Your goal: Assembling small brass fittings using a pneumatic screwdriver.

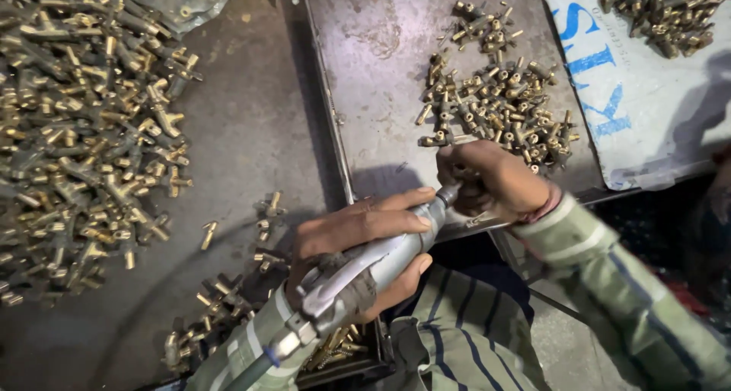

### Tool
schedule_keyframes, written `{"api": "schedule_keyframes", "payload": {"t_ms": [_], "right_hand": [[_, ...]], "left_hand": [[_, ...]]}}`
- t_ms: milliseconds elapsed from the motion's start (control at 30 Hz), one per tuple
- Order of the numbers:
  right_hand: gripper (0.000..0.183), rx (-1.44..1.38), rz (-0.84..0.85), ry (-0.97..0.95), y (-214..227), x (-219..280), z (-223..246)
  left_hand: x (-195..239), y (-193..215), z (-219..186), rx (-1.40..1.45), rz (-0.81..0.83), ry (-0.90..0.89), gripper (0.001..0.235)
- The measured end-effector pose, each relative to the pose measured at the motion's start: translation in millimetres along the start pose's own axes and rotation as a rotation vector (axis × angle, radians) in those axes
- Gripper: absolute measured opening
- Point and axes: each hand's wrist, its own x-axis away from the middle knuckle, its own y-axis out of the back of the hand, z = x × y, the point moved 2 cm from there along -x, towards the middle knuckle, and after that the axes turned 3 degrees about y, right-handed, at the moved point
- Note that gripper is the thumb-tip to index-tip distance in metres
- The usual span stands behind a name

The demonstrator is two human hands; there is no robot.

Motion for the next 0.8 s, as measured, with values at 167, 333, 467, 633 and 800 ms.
{"api": "schedule_keyframes", "payload": {"t_ms": [167,333,467,633,800], "right_hand": [[0.047,0.966,0.193,0.515,12,1,53],[0.045,-0.035,-0.081,0.877,-18,30,61],[0.029,1.246,-0.425,0.586,4,10,-8],[0.020,1.224,-0.276,0.752,16,15,-37],[0.023,0.235,-0.198,0.391,19,18,-35]], "left_hand": [[12,-10,7,0.051,0.001,0.049,0.038],[21,-23,2,0.209,-0.018,0.136,0.037],[34,-24,2,0.477,-0.112,0.320,0.039],[24,-8,-15,0.489,-0.137,0.452,0.031],[16,-11,-18,0.286,-0.208,0.396,0.026]]}}
